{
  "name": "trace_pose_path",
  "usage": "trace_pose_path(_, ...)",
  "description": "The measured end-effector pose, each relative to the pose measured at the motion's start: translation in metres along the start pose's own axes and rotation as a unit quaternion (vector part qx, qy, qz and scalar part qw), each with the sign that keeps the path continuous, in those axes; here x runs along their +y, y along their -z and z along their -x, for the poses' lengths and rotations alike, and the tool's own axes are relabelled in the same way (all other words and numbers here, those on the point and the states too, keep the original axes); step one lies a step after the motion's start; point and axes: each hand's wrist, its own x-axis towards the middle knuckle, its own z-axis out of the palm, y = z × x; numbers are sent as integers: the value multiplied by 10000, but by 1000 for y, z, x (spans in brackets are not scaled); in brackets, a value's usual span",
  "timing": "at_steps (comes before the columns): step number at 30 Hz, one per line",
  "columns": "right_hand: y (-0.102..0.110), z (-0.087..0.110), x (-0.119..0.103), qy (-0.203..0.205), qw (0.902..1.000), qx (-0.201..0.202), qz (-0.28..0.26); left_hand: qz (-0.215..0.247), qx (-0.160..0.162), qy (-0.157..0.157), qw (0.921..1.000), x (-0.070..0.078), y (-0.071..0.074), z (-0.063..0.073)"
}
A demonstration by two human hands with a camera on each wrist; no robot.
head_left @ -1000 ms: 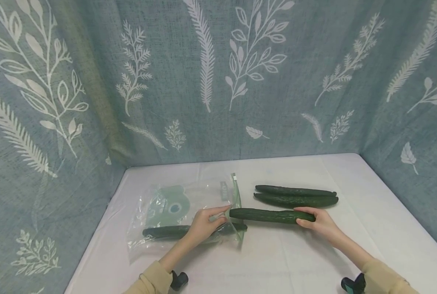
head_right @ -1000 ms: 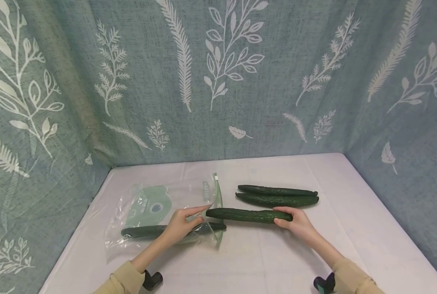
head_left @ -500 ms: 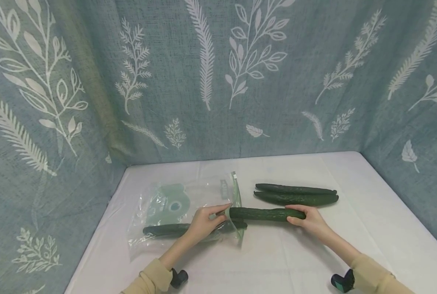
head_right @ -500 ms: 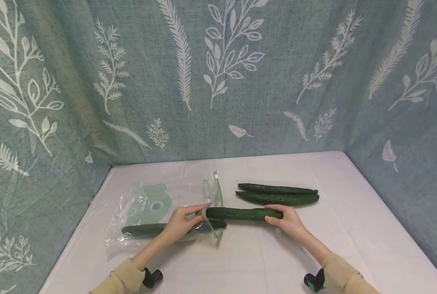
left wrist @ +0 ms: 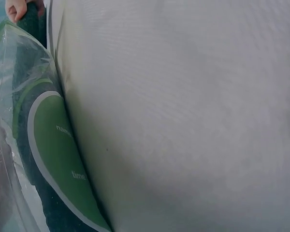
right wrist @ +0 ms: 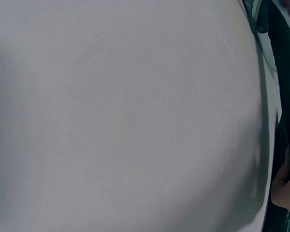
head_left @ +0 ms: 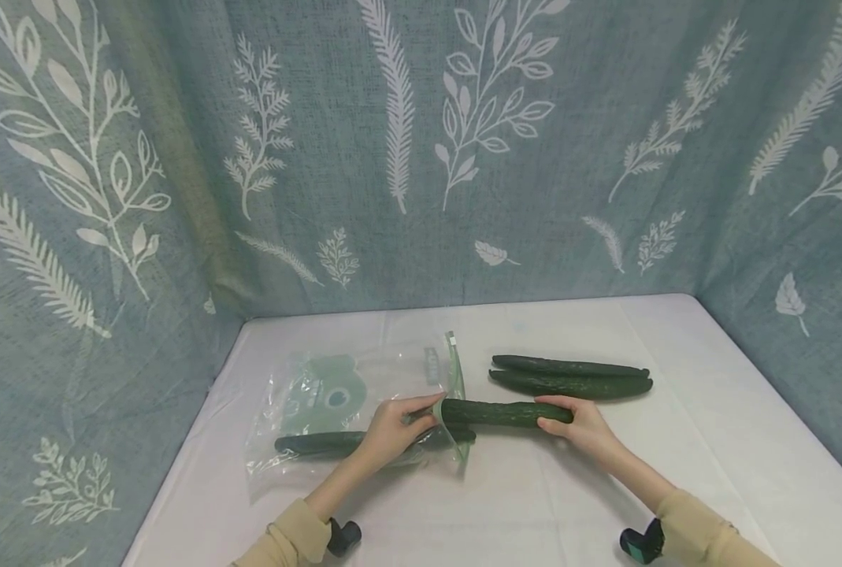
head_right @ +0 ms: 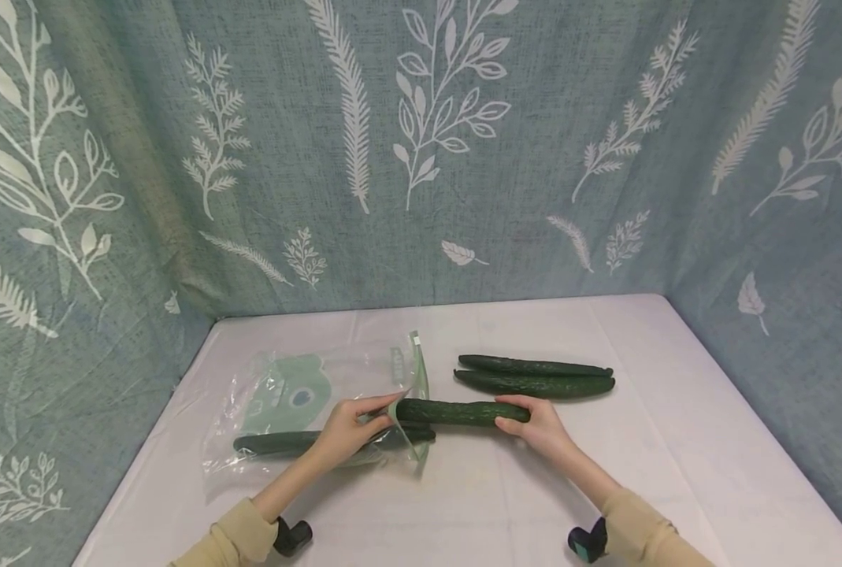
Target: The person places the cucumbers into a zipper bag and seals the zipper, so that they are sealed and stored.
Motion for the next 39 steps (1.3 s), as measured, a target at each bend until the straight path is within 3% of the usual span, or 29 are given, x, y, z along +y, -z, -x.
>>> trace_pose_path(13, -17, -9, -9, 236, 9996, -62, -125, -67, 70, -154, 9998, 0, 1, 0)
trace_pose_path(39, -62, -28, -30, 462, 9981, 3, -410, 260, 42, -175, 9995, -1, 4, 1)
